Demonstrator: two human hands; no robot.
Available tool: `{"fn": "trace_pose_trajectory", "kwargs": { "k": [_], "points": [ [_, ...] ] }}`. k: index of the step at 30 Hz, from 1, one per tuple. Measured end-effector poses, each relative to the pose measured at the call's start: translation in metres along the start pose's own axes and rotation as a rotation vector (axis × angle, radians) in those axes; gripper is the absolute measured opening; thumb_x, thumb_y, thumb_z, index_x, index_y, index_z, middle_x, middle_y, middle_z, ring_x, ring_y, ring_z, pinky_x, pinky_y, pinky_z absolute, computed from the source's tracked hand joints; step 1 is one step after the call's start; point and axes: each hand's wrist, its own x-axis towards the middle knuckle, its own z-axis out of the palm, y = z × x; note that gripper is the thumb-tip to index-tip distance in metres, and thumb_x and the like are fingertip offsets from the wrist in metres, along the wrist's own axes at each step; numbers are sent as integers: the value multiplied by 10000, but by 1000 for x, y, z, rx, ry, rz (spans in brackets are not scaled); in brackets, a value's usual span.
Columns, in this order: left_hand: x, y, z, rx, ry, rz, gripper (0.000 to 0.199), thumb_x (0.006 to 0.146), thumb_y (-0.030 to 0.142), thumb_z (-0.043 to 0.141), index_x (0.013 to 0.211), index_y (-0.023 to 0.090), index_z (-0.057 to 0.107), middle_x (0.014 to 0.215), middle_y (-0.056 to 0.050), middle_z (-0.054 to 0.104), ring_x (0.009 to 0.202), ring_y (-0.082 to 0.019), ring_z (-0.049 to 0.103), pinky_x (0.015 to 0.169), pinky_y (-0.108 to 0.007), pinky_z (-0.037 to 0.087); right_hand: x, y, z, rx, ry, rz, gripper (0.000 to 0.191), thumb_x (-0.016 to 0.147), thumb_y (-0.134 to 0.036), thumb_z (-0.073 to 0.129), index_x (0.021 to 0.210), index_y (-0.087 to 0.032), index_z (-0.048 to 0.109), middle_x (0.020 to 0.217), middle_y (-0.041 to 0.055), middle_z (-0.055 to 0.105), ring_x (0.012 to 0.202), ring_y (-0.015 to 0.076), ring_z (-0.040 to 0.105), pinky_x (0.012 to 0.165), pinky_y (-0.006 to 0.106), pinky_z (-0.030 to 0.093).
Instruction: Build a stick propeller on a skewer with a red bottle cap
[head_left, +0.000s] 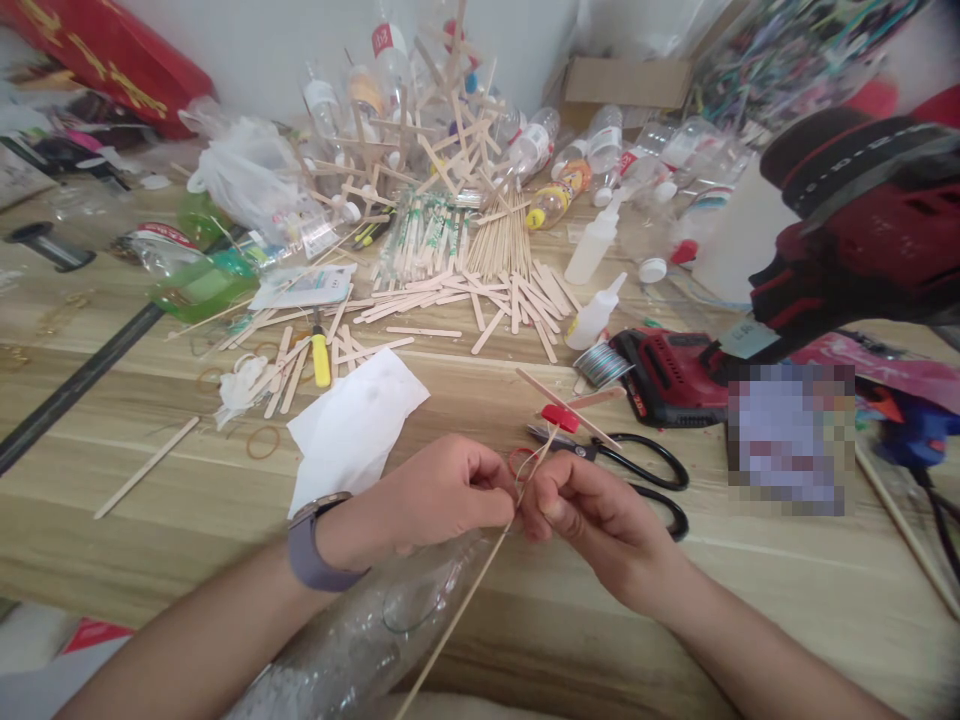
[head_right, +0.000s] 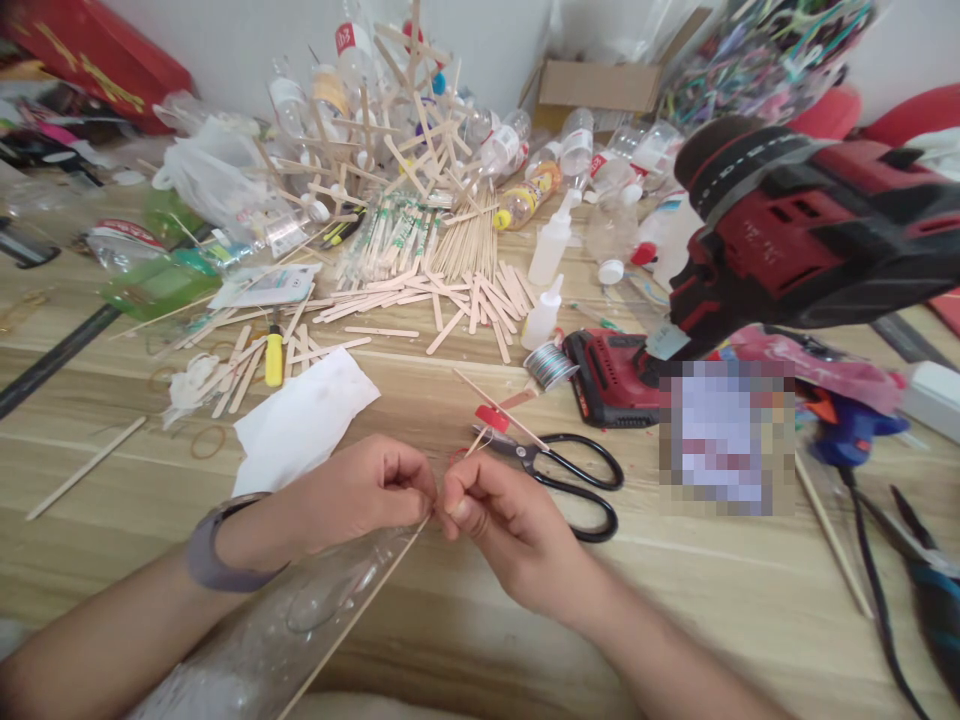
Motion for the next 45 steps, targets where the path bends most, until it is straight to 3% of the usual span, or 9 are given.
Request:
{"fn": "trace_pose_trajectory", "kwargs": {
  "k": [13,27,45],
  "points": [
    [2,0,-2,-57,-67,15,125,709,194,553,687,147,667,641,25,601,578,-97,411,551,-225,292,1,-3,0,6,-3,-3,187,993,-331,472,850,-216,510,726,-21,492,685,128,465,636,271,371],
    [2,-1,-4,-72,-94,5,82,701,180,558,640,154,605,584,64,489,560,-83,360,531,-221,255,-1,0,0,36,-22,20,178,994,-319,463,859,-214,512,735,-11,490,684,134,455,638,274,370],
    [1,3,-4,-24,-109,4,81,683,192,544,625,157,589,578,60,466,558,-87,352,529,-230,249,-2,-1,0,8,-29,24,206,993,-338,459,842,-209,514,734,-6,505,677,137,459,636,275,369]
  ]
}}
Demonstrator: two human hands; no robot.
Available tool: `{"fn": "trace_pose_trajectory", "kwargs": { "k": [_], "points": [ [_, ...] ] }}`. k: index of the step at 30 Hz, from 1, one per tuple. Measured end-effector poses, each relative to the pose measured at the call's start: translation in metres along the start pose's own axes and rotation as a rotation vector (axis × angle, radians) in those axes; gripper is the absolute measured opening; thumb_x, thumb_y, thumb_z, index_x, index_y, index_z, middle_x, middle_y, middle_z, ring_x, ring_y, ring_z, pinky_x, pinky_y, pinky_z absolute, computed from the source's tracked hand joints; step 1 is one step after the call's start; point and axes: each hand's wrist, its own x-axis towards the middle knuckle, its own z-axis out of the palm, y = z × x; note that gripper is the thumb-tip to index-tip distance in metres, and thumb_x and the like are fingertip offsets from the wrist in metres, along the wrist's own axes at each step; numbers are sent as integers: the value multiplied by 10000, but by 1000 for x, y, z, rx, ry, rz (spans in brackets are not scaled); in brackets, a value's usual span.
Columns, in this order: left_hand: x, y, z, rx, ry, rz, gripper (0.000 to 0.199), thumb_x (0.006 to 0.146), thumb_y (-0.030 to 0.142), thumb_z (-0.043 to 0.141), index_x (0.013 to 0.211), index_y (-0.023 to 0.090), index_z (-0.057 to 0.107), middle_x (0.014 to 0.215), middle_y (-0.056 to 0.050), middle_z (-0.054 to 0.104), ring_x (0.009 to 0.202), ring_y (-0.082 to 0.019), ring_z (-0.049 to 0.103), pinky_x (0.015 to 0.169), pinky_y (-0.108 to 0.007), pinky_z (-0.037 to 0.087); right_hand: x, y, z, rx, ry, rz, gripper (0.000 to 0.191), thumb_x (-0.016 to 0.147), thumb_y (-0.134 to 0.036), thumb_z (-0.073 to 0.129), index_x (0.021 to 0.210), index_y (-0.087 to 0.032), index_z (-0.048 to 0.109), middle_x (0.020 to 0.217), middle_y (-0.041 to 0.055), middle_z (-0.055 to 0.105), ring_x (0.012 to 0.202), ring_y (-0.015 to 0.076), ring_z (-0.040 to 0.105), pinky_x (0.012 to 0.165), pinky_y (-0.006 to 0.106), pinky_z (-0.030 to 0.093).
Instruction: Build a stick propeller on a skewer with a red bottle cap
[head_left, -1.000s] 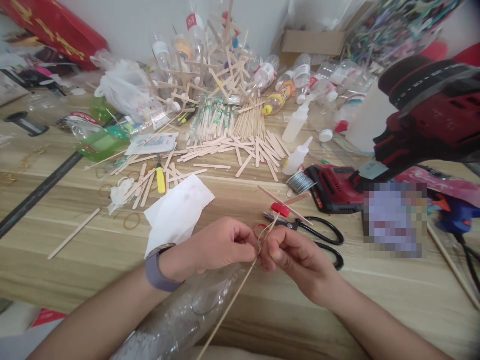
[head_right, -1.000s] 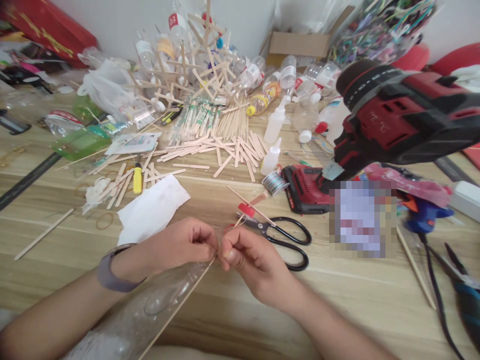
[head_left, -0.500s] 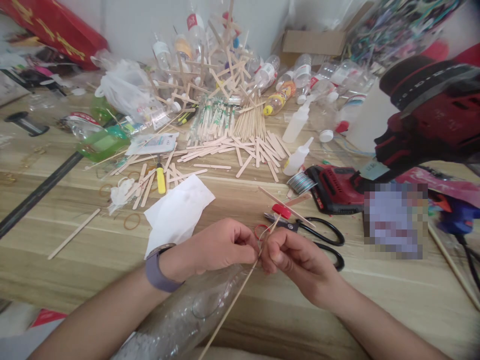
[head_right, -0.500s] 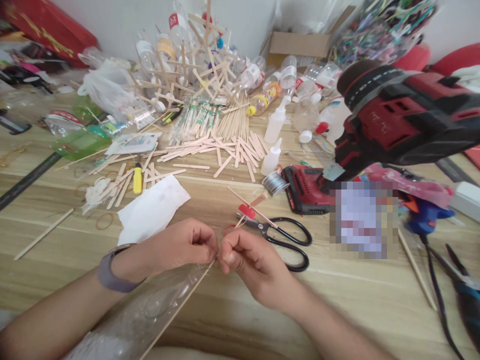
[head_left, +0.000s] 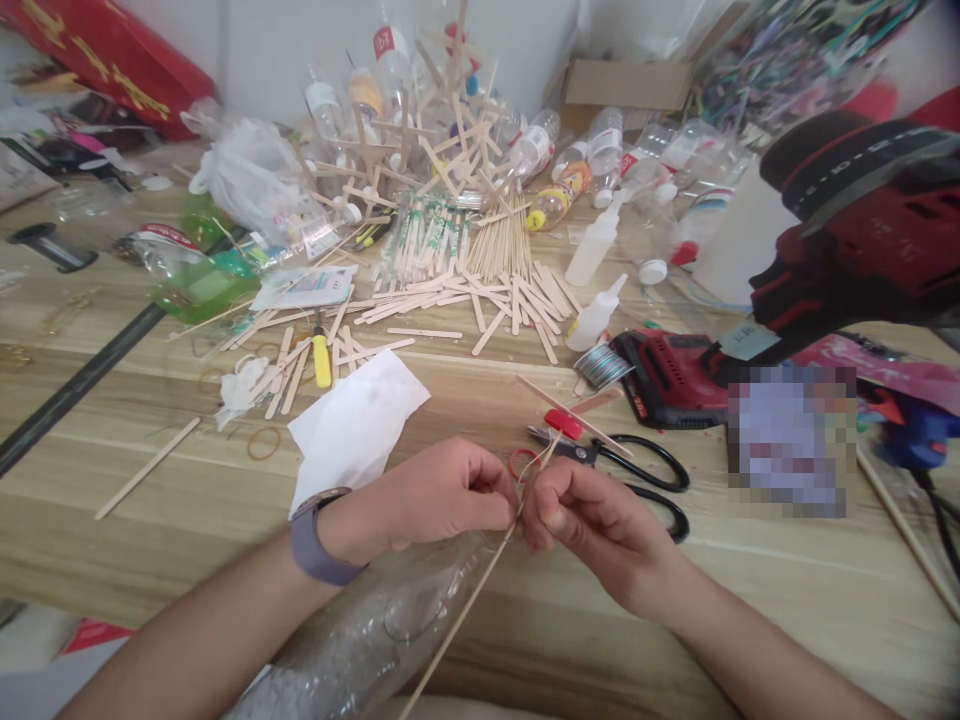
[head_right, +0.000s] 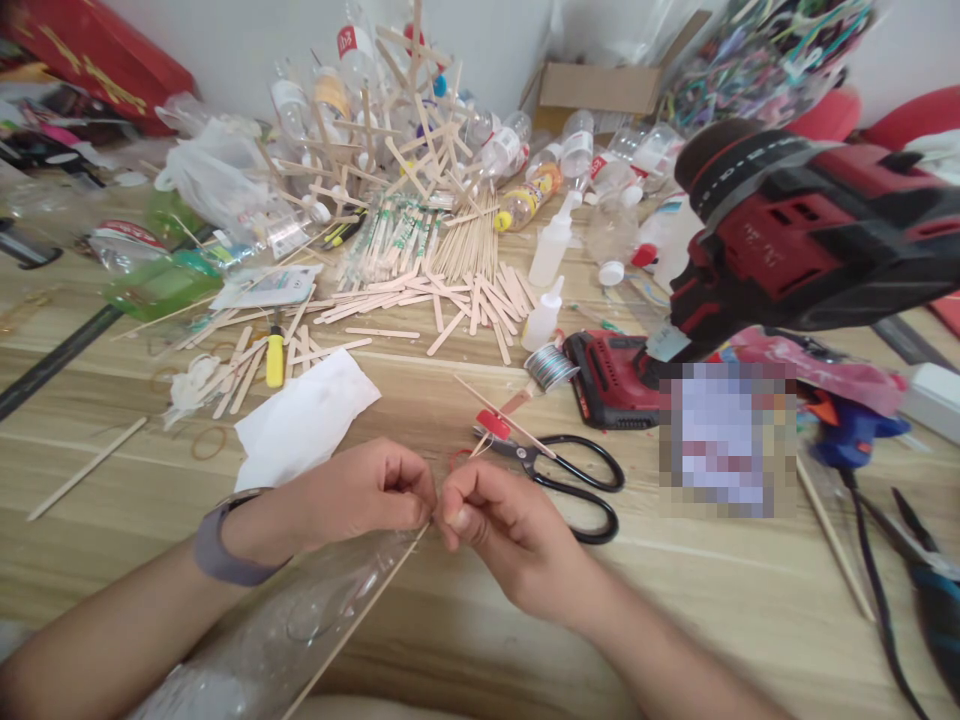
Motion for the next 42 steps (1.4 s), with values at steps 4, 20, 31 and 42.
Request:
{"fn": "trace_pose_trajectory", "kwargs": {
  "k": [4,20,31,42],
  "points": [
    [0,-1,-1,11,7,-12,76,672,206,546,622,161,581,580,61,452,558,-90,354,532,-232,248,-1,-1,0,2,-10,4,205,997,-328,456,838,-211,511,737,-9,506,689,135,449,645,275,356],
    [0,-1,-2,14,-18,-5,71,672,209,545,629,159,572,591,59,451,566,-93,358,541,-231,257,-1,-1,0,-5,-14,24,204,992,-344,459,843,-211,507,733,-7,502,685,140,453,638,272,364],
    [1,-1,-1,8,-12,3,88,697,190,533,643,152,592,588,60,463,562,-87,352,532,-229,249,2,-3,0,-12,-8,2,223,991,-351,464,828,-205,509,718,-6,509,675,135,460,634,274,366],
    [1,-1,0,-137,3,-11,90,688,201,575,638,156,634,597,56,554,563,-89,392,570,-228,297,2,0,-1,25,3,0,186,991,-325,471,847,-215,513,732,-14,496,676,132,462,638,273,373]
  ]
}}
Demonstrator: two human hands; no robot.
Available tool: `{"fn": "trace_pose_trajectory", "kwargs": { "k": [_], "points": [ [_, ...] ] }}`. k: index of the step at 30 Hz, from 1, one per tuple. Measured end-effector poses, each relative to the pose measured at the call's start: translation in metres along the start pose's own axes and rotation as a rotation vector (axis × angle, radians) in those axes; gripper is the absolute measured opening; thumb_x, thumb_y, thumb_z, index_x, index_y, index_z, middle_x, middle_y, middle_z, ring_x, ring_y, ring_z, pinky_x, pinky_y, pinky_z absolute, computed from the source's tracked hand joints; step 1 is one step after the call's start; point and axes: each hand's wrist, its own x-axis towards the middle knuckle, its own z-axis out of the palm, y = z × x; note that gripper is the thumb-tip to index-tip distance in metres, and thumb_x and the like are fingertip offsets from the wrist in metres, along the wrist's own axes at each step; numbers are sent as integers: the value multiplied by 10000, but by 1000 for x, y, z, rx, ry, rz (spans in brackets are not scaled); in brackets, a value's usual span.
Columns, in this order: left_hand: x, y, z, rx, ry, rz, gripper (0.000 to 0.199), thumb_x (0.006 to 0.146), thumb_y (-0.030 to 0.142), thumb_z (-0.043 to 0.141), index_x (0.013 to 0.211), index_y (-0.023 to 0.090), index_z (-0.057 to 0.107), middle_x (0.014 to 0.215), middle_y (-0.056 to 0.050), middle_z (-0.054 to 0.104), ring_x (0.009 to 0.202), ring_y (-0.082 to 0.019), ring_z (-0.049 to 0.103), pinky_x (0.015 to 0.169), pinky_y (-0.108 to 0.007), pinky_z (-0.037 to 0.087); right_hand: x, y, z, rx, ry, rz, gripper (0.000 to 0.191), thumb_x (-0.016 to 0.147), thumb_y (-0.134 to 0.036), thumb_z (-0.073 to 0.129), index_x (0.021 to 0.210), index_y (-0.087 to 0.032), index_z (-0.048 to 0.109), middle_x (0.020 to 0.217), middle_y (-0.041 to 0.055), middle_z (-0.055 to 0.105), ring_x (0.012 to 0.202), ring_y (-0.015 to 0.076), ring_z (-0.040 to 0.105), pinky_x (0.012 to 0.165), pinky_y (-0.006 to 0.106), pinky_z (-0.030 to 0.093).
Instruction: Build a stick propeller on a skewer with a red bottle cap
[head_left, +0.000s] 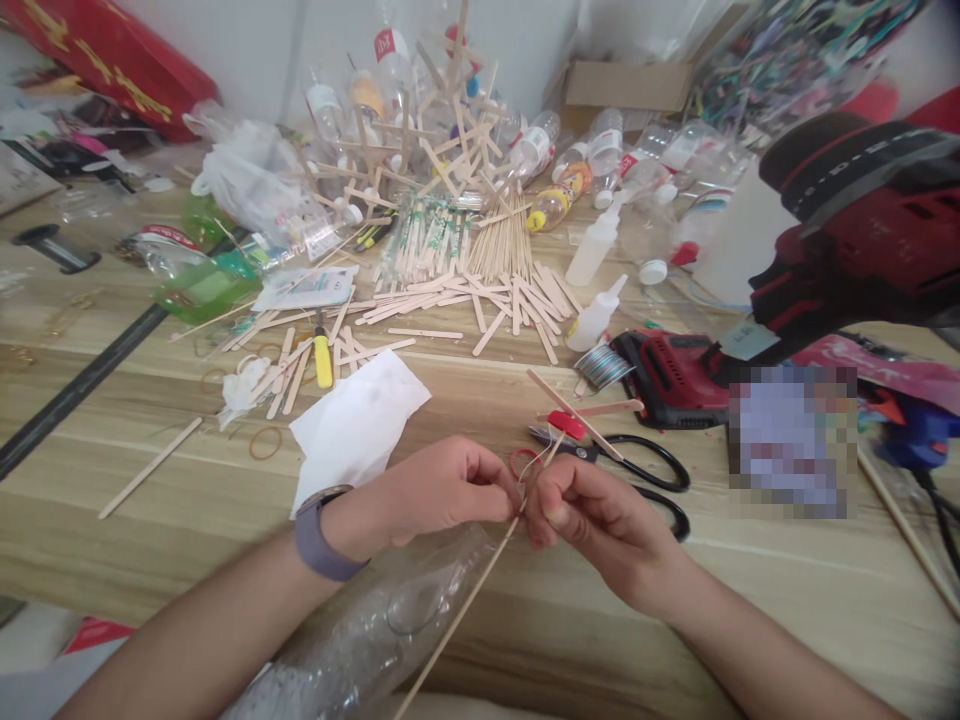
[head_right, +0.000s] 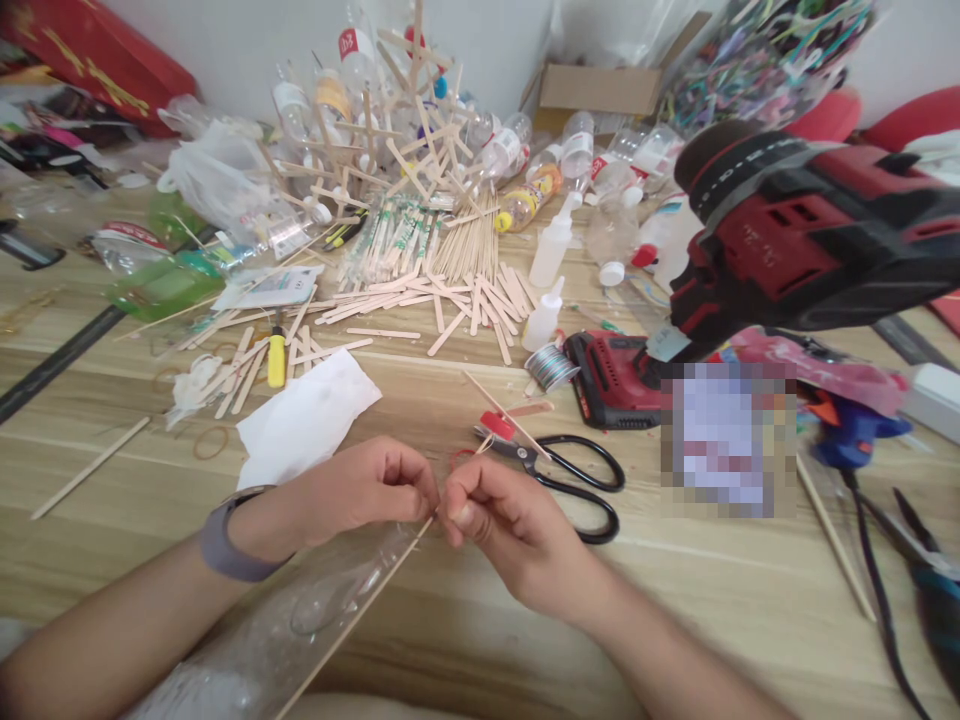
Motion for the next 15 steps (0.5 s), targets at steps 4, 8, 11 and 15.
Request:
{"fn": "trace_pose_trajectory", "kwargs": {
  "k": [4,8,11,15],
  "points": [
    [1,0,1,21,10,-22,122,687,259,611,632,153,632,569,57,545,534,-85,349,543,-235,266,0,0,0,-2,-2,-4,176,992,-318,470,855,-217,515,738,-15,499,686,131,460,643,270,371],
    [3,-4,1,18,-3,-7,134,677,262,612,686,142,670,657,13,626,629,-120,463,616,-245,335,0,0,0,0,-8,-8,182,993,-320,468,851,-219,515,739,-18,496,687,129,456,642,267,365],
    [4,-6,1,45,8,-19,138,677,263,598,690,144,665,651,17,616,625,-122,462,607,-248,327,0,1,1,8,-10,-5,185,994,-327,466,852,-221,517,737,-20,496,688,130,454,644,269,363],
    [2,-4,2,100,21,-27,122,657,262,585,642,149,628,595,44,538,589,-108,407,569,-240,288,-1,1,1,-2,-20,2,200,994,-335,463,841,-216,513,729,-18,501,682,131,449,645,272,356]
  ]
}}
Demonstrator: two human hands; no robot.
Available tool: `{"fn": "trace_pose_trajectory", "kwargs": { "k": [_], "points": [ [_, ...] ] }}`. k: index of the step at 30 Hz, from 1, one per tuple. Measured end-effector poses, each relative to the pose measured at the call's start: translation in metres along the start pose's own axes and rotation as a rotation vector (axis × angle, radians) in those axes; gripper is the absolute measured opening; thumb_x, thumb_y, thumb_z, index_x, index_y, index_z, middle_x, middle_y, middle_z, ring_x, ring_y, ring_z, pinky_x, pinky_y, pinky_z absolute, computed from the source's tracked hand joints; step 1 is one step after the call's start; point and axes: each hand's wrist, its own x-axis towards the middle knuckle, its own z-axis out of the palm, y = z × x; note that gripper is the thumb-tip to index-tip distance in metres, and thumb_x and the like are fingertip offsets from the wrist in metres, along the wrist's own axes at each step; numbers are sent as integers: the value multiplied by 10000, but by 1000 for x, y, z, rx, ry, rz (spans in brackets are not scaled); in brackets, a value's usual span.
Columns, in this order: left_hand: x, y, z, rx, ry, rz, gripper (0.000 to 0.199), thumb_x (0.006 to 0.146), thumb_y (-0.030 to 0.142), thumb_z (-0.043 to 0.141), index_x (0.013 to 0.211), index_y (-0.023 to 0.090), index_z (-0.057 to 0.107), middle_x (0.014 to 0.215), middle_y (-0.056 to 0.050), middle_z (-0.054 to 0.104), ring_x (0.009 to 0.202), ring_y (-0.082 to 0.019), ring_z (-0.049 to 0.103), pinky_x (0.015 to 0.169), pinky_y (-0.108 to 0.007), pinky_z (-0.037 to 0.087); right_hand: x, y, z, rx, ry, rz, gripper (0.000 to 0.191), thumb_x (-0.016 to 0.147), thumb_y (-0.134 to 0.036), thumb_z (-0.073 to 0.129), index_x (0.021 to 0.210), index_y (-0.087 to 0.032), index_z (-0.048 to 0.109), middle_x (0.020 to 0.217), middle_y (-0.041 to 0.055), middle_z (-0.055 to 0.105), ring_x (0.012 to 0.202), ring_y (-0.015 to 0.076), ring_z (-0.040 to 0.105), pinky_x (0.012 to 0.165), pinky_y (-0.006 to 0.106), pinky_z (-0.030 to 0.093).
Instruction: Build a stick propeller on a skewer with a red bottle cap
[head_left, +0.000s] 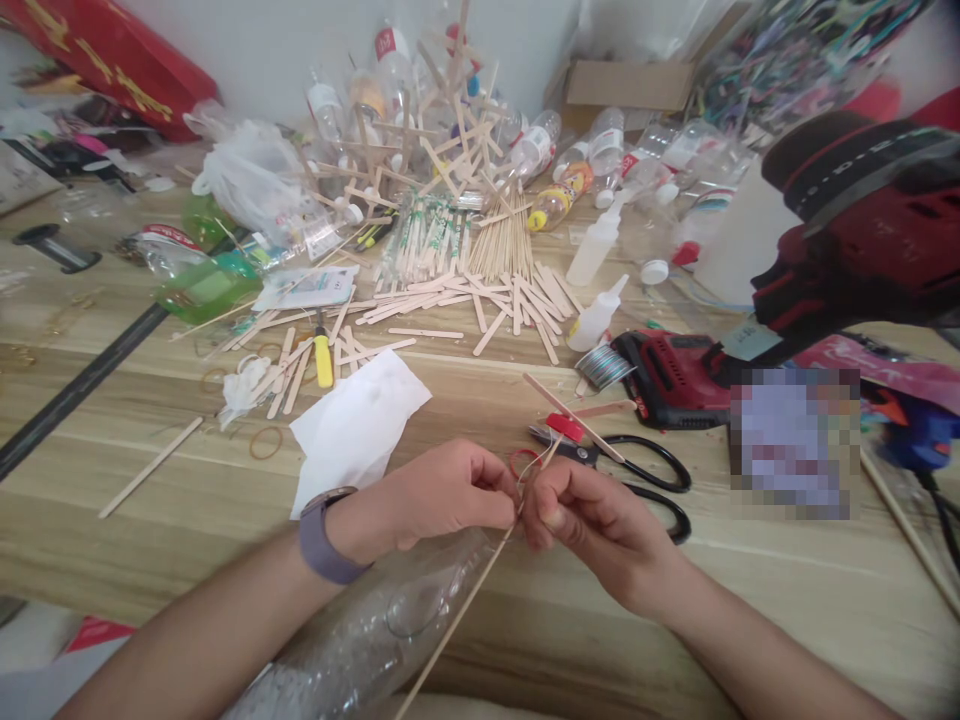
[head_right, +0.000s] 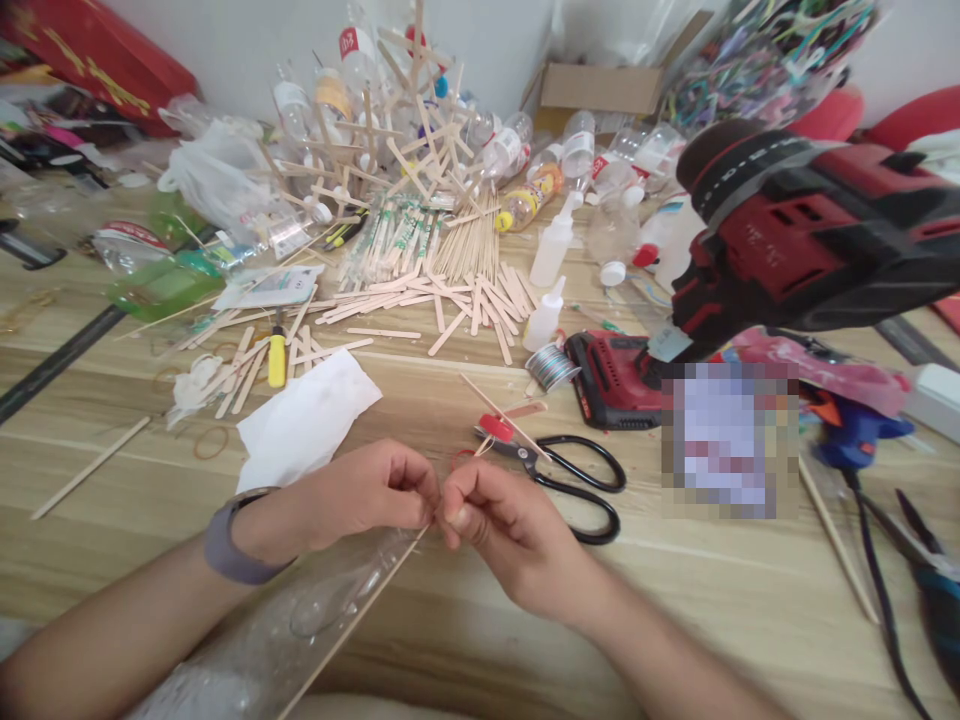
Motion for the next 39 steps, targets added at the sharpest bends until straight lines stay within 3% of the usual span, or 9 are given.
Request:
{"fn": "trace_pose_trajectory", "kwargs": {
  "k": [10,17,31,35,39],
  "points": [
    [-4,5,0,20,2,-18,84,642,209,540,627,158,605,565,71,457,549,-89,349,528,-236,239,0,-3,2,12,-8,31,203,989,-345,472,843,-211,516,731,-15,500,688,130,449,642,268,357],
    [-2,6,2,-90,-7,-20,97,622,192,539,625,160,630,519,78,454,519,-83,324,523,-237,229,2,-4,0,22,10,-9,195,990,-329,474,840,-214,519,728,-13,510,682,133,463,643,277,362],
    [-2,1,-1,-163,5,-38,120,712,268,612,652,164,602,525,79,441,455,-61,301,439,-233,190,2,-8,0,7,63,-10,179,977,-335,502,839,-224,532,734,-8,574,695,135,484,651,267,394],
    [-1,2,-5,-252,24,4,121,743,279,609,712,162,603,518,85,405,456,-58,278,438,-216,203,4,-10,-1,73,149,-57,144,963,-330,528,860,-231,548,881,40,660,731,146,548,671,283,464],
    [-1,1,-7,-333,36,86,174,783,334,624,764,165,583,512,95,379,461,-57,277,439,-203,198,5,-9,-2,55,283,-101,144,943,-315,561,831,-225,576,1066,61,621,724,134,569,644,282,504]
  ]
}}
